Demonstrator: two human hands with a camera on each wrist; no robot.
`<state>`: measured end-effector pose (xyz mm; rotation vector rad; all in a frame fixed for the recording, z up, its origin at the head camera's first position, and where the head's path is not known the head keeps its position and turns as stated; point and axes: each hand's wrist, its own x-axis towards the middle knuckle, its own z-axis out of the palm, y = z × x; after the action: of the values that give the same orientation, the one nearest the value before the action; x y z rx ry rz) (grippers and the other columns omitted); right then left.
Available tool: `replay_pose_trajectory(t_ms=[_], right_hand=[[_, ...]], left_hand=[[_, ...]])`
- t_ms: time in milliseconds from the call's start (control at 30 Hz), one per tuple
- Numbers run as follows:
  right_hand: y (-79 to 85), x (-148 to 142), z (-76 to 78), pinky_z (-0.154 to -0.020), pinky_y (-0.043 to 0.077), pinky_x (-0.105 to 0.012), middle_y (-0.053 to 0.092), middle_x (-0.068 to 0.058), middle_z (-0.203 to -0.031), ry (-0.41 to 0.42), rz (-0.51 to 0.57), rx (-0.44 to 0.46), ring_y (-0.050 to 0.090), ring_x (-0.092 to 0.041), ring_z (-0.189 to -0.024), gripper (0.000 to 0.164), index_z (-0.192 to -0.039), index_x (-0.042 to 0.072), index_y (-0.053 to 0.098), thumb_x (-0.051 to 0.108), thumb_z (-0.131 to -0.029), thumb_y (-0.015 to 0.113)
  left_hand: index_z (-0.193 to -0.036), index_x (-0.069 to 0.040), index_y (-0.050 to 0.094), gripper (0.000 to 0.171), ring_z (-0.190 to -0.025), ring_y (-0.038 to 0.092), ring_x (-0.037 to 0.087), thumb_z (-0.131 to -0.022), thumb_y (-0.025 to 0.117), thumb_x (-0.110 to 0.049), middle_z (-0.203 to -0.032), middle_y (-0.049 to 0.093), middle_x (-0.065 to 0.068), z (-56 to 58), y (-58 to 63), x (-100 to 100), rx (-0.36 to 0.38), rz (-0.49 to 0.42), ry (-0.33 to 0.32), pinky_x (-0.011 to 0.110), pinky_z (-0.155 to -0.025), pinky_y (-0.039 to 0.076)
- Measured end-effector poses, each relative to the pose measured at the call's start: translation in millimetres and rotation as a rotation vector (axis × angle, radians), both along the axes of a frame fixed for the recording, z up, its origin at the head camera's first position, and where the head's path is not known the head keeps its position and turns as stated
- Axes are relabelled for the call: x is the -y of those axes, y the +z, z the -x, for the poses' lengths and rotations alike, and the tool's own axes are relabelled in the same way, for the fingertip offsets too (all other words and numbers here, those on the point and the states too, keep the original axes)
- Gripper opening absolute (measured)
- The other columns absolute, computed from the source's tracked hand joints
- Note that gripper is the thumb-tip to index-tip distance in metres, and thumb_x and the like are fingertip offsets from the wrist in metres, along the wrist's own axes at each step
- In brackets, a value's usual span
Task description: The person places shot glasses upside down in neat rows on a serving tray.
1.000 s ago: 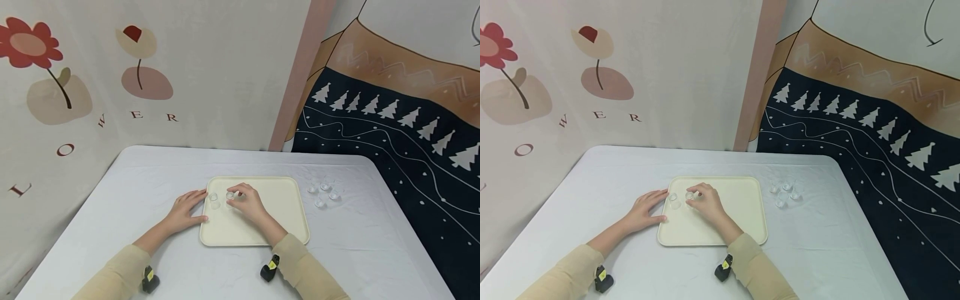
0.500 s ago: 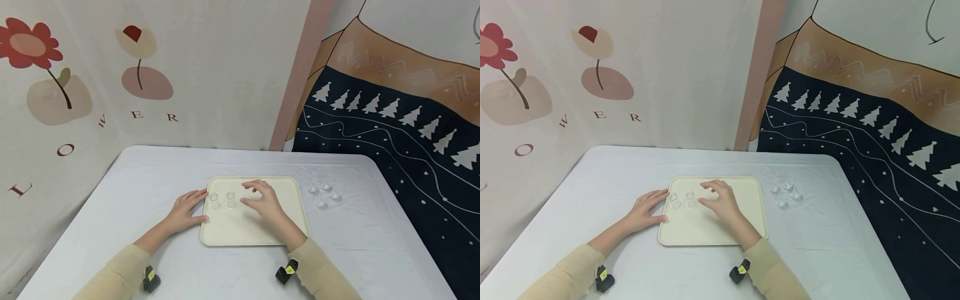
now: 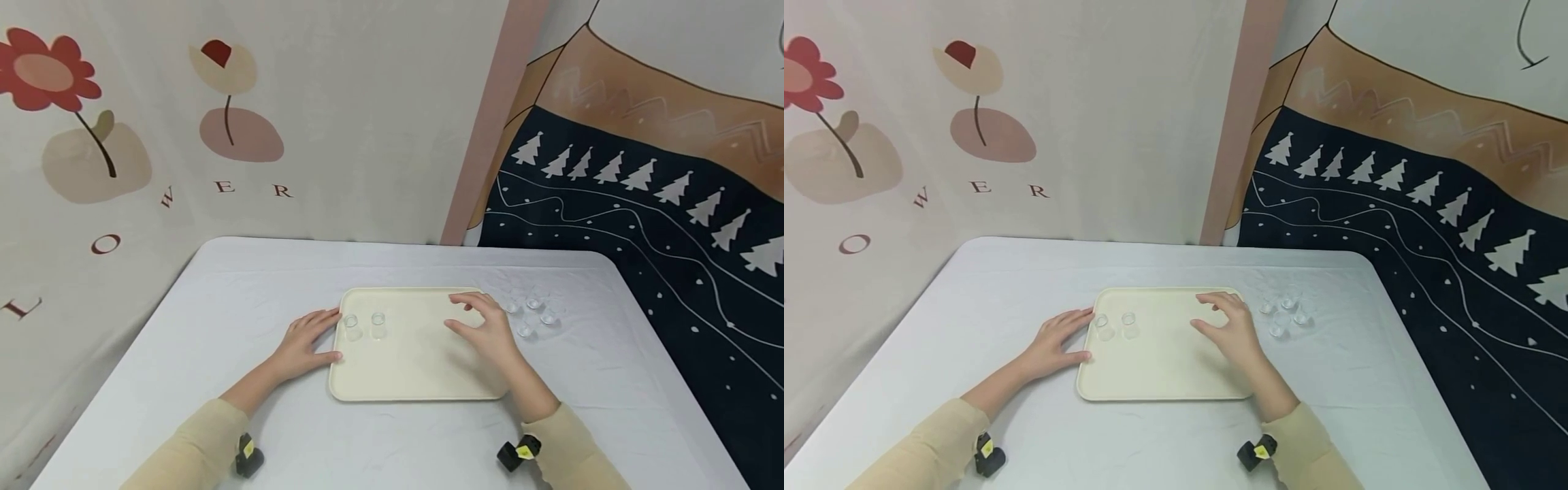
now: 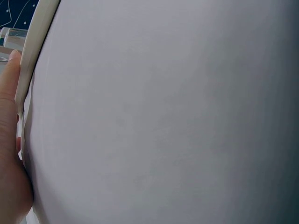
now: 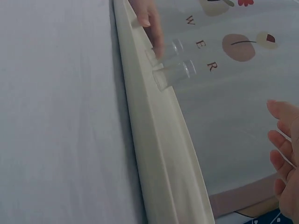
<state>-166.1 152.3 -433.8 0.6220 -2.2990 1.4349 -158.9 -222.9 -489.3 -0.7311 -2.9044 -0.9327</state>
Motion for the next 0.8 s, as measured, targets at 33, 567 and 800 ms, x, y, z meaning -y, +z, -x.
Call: replay_pose_trajectory(t_ms=[33, 567, 800], right_hand=[[0.9, -5.2, -1.2, -0.083, 0.041, -0.033, 0.068, -0.004, -0.106, -0.009, 0.001, -0.009, 0.055, -0.032, -0.089, 0.042, -0.111, 0.007, 0.07, 0.005, -0.071, 0.085], [3.9, -76.1, -16.8, -0.085, 0.039, -0.029, 0.064, -0.005, -0.115, -0.185, -0.092, 0.008, 0.052, -0.02, -0.095, 0.046, -0.113, 0.007, 0.069, 0.0, -0.07, 0.084], [-7.4, -99.7, -20.6, -0.081, 0.038, -0.035, 0.062, -0.006, -0.118, -0.262, -0.13, 0.043, 0.05, -0.011, -0.095, 0.048, -0.117, 0.005, 0.067, 0.003, -0.072, 0.084]], left_hand=[[-0.145, -0.008, 0.041, 0.081, -0.138, 0.025, 0.035, -0.081, 0.073, -0.045, -0.152, 0.034, 0.009, 0.2, 0.1, 0.0, -0.001, 0.001, 0.0, 0.06, -0.108, 0.012], [-0.145, -0.009, 0.041, 0.082, -0.138, 0.025, 0.035, -0.081, 0.074, -0.046, -0.152, 0.035, 0.009, 0.8, -0.8, 0.6, 0.001, 0.004, 0.002, 0.06, -0.108, 0.012], [-0.145, -0.008, 0.041, 0.082, -0.138, 0.025, 0.035, -0.08, 0.074, -0.045, -0.152, 0.034, 0.009, 0.1, 0.3, 0.0, 0.004, 0.005, 0.007, 0.06, -0.108, 0.011]])
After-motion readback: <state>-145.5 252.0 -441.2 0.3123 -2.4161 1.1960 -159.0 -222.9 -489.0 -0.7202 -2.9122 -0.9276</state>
